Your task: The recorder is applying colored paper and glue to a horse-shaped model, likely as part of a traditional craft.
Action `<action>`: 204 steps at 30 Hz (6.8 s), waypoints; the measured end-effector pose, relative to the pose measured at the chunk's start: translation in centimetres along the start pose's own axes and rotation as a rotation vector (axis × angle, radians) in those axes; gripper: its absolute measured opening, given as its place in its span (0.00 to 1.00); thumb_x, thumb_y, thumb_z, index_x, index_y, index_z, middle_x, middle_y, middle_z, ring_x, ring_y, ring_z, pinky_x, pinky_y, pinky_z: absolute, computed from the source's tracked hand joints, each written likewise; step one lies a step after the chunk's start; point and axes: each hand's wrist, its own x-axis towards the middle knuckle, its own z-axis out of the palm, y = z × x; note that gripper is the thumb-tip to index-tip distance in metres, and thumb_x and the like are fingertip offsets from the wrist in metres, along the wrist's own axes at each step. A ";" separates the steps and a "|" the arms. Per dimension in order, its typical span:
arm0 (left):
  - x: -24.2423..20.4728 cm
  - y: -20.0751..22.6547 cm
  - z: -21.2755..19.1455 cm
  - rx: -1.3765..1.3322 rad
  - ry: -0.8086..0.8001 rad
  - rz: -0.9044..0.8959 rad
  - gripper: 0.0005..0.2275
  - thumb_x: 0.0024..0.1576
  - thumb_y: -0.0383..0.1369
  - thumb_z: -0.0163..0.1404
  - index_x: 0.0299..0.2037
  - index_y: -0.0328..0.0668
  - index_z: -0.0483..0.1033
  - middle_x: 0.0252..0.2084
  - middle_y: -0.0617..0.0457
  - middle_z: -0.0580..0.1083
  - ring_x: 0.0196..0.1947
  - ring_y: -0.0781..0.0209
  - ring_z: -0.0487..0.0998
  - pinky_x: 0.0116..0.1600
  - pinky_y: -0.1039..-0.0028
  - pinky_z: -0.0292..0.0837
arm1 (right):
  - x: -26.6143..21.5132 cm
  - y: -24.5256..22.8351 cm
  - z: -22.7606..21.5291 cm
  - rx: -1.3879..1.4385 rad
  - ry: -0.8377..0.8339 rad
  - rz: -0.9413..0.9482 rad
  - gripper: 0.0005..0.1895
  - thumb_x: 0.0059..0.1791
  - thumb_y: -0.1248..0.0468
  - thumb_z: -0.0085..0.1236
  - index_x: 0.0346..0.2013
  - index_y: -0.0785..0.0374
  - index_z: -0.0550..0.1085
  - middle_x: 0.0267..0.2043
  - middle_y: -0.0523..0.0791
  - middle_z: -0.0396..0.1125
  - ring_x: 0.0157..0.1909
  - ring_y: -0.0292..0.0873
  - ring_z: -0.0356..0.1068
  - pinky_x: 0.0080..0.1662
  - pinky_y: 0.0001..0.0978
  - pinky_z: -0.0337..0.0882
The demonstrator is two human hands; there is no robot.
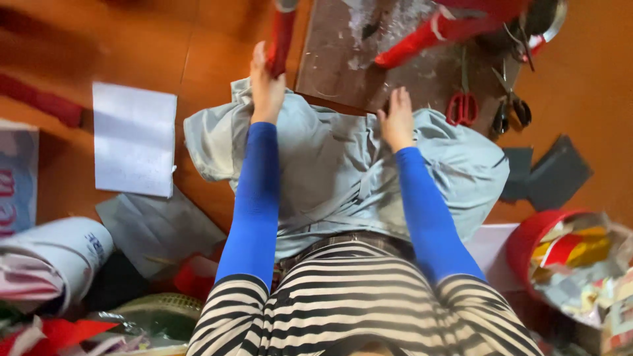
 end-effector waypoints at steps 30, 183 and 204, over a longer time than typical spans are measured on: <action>-19.2 24.0 -1.4 0.142 -1.592 -0.001 0.12 0.62 0.36 0.52 0.47 0.35 0.80 0.39 0.45 0.81 0.40 0.59 0.81 0.46 0.68 0.76 | -26.5 26.3 -20.6 -0.374 0.857 0.567 0.09 0.45 0.68 0.58 0.40 0.65 0.77 0.45 0.52 0.71 0.49 0.56 0.69 0.50 0.50 0.68; -10.7 26.0 -14.2 -1.386 -0.068 -0.418 0.16 0.67 0.32 0.42 0.65 0.42 0.63 0.57 0.55 0.74 0.53 0.61 0.78 0.52 0.66 0.75 | -16.0 -16.8 -19.9 0.647 0.198 -0.316 0.12 0.51 0.74 0.62 0.49 0.66 0.78 0.41 0.46 0.65 0.38 0.39 0.67 0.40 0.30 0.68; -11.2 20.6 -7.8 -1.747 -0.355 -0.448 0.10 0.73 0.29 0.44 0.60 0.33 0.69 0.44 0.53 0.75 0.36 0.68 0.75 0.37 0.78 0.70 | -9.3 1.0 -20.4 0.284 0.541 0.013 0.13 0.57 0.74 0.49 0.55 0.69 0.75 0.35 0.51 0.70 0.33 0.48 0.70 0.36 0.41 0.71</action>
